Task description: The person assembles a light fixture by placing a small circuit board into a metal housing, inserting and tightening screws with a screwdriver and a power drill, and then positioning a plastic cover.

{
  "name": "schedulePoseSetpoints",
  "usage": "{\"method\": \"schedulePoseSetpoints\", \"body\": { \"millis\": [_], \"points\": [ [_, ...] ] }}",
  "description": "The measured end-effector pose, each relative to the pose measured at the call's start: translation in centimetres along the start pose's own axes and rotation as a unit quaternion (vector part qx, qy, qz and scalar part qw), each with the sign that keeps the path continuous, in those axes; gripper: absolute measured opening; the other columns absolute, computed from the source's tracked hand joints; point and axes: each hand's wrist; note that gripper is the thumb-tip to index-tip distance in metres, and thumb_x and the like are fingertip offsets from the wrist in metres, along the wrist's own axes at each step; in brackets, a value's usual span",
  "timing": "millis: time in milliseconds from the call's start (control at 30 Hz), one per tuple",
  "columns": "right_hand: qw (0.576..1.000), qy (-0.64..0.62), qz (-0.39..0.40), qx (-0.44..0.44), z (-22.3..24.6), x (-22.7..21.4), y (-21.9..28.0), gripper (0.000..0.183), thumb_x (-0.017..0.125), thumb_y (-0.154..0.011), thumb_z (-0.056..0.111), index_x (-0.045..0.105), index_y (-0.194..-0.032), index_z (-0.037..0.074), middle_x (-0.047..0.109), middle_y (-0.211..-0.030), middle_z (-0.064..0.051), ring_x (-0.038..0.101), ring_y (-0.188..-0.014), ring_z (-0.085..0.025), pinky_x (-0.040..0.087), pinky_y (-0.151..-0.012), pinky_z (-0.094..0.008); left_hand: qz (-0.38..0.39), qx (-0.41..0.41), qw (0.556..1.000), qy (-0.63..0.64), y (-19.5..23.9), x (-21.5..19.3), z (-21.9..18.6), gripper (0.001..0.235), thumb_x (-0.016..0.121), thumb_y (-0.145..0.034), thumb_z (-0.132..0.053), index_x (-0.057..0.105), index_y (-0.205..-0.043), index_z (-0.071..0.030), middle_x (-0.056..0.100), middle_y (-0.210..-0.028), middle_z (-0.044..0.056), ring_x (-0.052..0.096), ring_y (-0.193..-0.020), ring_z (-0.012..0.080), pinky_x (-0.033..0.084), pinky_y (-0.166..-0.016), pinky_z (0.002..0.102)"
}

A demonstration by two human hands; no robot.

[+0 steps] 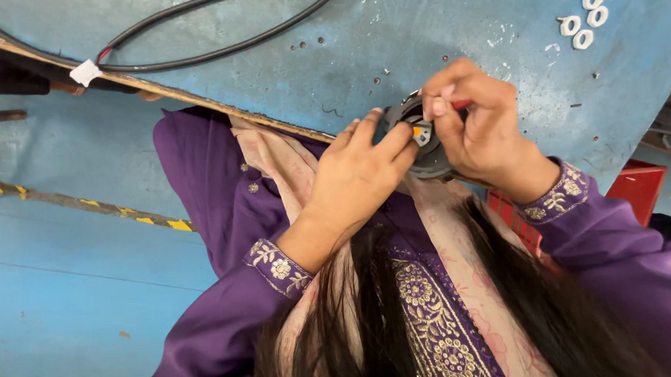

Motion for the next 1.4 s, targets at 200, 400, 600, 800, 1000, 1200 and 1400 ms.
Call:
{"method": "schedulePoseSetpoints", "body": {
  "millis": [200, 400, 600, 800, 1000, 1200, 1400],
  "points": [
    [0.999, 0.012, -0.016, -0.027, -0.3, 0.5, 0.0, 0.033, 0.047, -0.112, -0.013, 0.029, -0.128, 0.009, 0.056, -0.102, -0.018, 0.057, -0.076, -0.016, 0.053, -0.070, -0.027, 0.014, 0.000, 1.000, -0.012, -0.1, -0.2, 0.0, 0.022, 0.061, -0.091, -0.018, 0.068, -0.112, -0.014, 0.060, -0.114, 0.004, 0.063, -0.120, 0.0330, 0.054, -0.101, 0.046],
    [0.991, 0.034, -0.094, -0.092, 0.1, 0.5, 0.3, 0.025, 0.050, -0.111, 0.001, 0.031, -0.124, 0.011, 0.057, -0.094, -0.014, 0.059, -0.075, -0.021, 0.056, -0.091, -0.044, -0.005, 0.038, 0.999, -0.020, 0.2, -0.2, 0.3, 0.023, 0.061, -0.092, -0.019, 0.067, -0.113, -0.013, 0.061, -0.125, 0.004, 0.060, -0.124, 0.0295, 0.053, -0.100, 0.045],
    [0.960, -0.063, -0.265, -0.073, 0.4, -2.0, 4.0, 0.026, 0.052, -0.114, 0.012, 0.032, -0.129, 0.017, 0.059, -0.088, -0.014, 0.063, -0.065, -0.025, 0.064, -0.063, -0.039, 0.045, 0.056, 0.997, -0.016, -0.4, -1.4, 0.6, 0.022, 0.062, -0.090, -0.020, 0.068, -0.110, -0.014, 0.060, -0.131, 0.002, 0.061, -0.117, 0.0259, 0.051, -0.081, 0.039],
    [0.953, -0.080, -0.292, -0.010, 2.7, -1.6, 7.1, 0.026, 0.053, -0.117, 0.014, 0.032, -0.132, 0.019, 0.059, -0.088, -0.017, 0.066, -0.067, -0.025, 0.063, -0.066, -0.042, 0.124, 0.037, 0.990, -0.050, -1.4, -2.6, -0.2, 0.026, 0.061, -0.087, -0.018, 0.070, -0.111, -0.014, 0.061, -0.131, 0.000, 0.061, -0.092, 0.0210, 0.051, -0.070, 0.038],
    [0.950, -0.084, -0.296, -0.061, 2.1, -1.5, 6.8, 0.029, 0.051, -0.110, 0.009, 0.032, -0.131, 0.015, 0.062, -0.088, -0.017, 0.069, -0.069, -0.026, 0.067, -0.064, -0.044, 0.148, -0.004, 0.989, -0.018, -2.0, -3.0, -0.5, 0.025, 0.061, -0.084, -0.017, 0.068, -0.107, -0.015, 0.062, -0.130, 0.001, 0.064, -0.082, 0.0249, 0.054, -0.063, 0.042],
    [0.960, -0.002, -0.263, -0.092, 2.0, -0.4, 5.3, 0.027, 0.050, -0.110, 0.013, 0.029, -0.128, 0.014, 0.062, -0.093, -0.022, 0.072, -0.074, -0.030, 0.065, -0.068, -0.045, 0.157, -0.023, 0.987, 0.000, -2.2, -2.6, -0.5, 0.026, 0.060, -0.082, -0.013, 0.067, -0.107, -0.013, 0.063, -0.127, 0.002, 0.067, -0.074, 0.0248, 0.056, -0.062, 0.040],
    [0.973, 0.012, -0.228, -0.024, 2.9, 0.3, 5.1, 0.030, 0.052, -0.114, 0.020, 0.026, -0.128, 0.015, 0.063, -0.103, -0.023, 0.073, -0.081, -0.031, 0.069, -0.075, -0.045, 0.140, -0.015, 0.990, 0.025, -2.0, -2.5, -0.2, 0.026, 0.061, -0.082, -0.011, 0.068, -0.108, -0.011, 0.064, -0.119, 0.002, 0.066, -0.071, 0.0240, 0.056, -0.058, 0.037]
  ]
}}
Point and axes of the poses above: each hand's wrist, its own y-axis away from the middle knuckle, its own x-axis out of the palm, z = x × y
